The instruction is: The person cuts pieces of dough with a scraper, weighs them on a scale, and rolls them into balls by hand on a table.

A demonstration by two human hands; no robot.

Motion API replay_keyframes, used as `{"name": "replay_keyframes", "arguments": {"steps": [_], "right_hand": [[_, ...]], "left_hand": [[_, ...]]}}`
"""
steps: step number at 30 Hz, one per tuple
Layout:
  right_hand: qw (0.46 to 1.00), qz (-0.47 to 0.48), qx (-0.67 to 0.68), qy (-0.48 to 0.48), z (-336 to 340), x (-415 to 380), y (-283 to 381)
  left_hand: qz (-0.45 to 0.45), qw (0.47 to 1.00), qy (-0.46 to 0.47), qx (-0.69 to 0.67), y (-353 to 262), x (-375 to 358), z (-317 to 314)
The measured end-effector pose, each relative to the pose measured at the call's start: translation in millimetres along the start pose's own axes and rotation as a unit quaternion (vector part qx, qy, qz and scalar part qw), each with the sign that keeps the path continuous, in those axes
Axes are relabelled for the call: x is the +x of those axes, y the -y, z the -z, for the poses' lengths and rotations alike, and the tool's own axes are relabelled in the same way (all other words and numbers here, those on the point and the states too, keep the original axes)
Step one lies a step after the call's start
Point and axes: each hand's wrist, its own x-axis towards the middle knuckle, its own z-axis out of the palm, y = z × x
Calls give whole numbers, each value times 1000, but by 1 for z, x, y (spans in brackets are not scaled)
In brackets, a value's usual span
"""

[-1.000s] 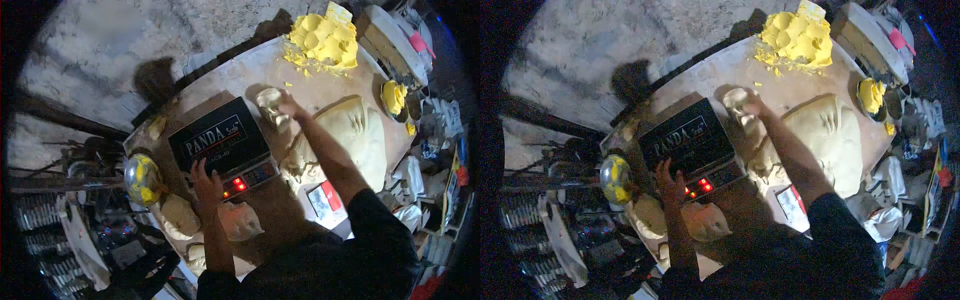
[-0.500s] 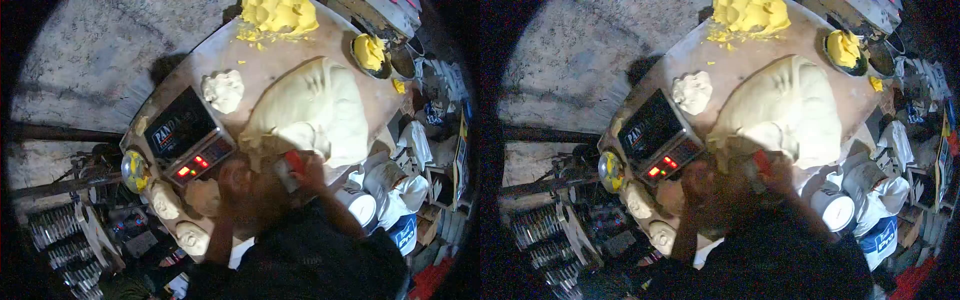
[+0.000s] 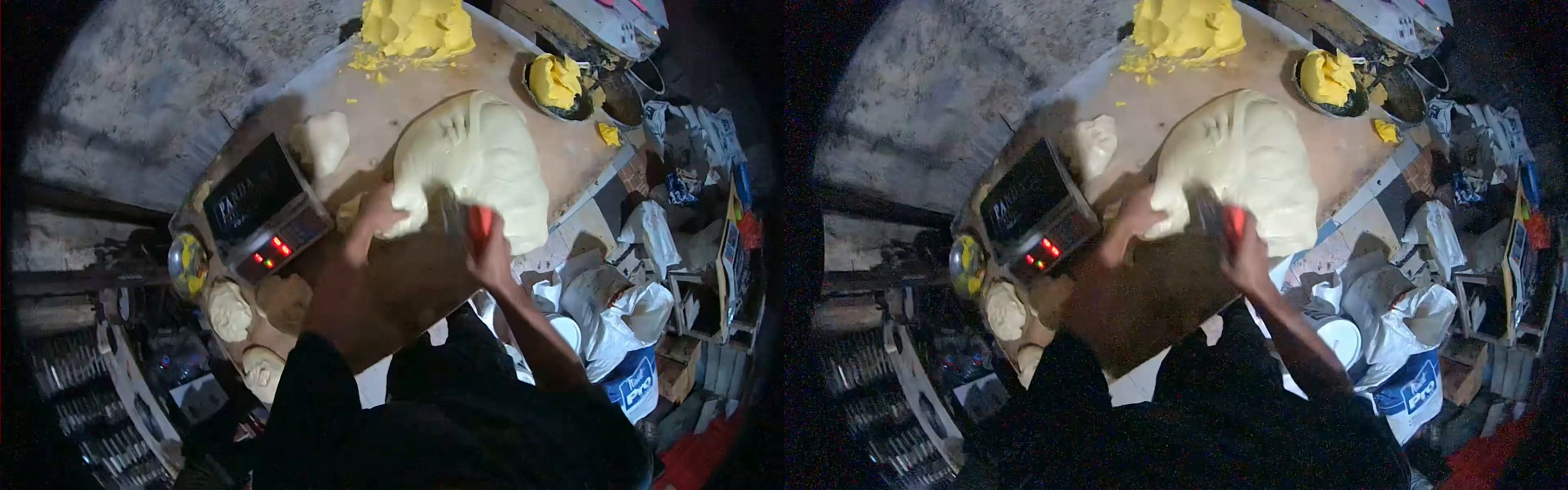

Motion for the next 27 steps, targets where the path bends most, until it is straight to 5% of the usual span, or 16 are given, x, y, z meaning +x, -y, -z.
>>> {"name": "replay_keyframes", "arguments": {"steps": [2,4,5,8,11,14,17,22,27], "right_hand": [[995,57,-66,49,-21,41,29],[947,32,-200,250,-60,58,59],[946,135,-201,216,-95,52,26],[937,61,-234,252,-101,25,35],[918,41,-271,288,-93,4,-19],[906,13,-294,305,-85,7,8],[923,37,-241,298,-106,31,23],[866,325,-251,284,-201,59,-42],[911,98,-165,366,-111,9,2]], "left_hand": [[-138,988,-63,6,28,-52,-40],[-76,996,-46,23,39,-107,-60],[-45,998,-38,34,44,-134,-68],[46,997,-15,63,59,-188,-83],[-41,992,-107,49,82,-225,-106],[-15,991,-132,30,104,-242,-143],[14,969,-185,-166,65,-273,-113],[49,970,-208,-116,67,-282,-124],[11,955,-296,11,16,-244,-51]]}}
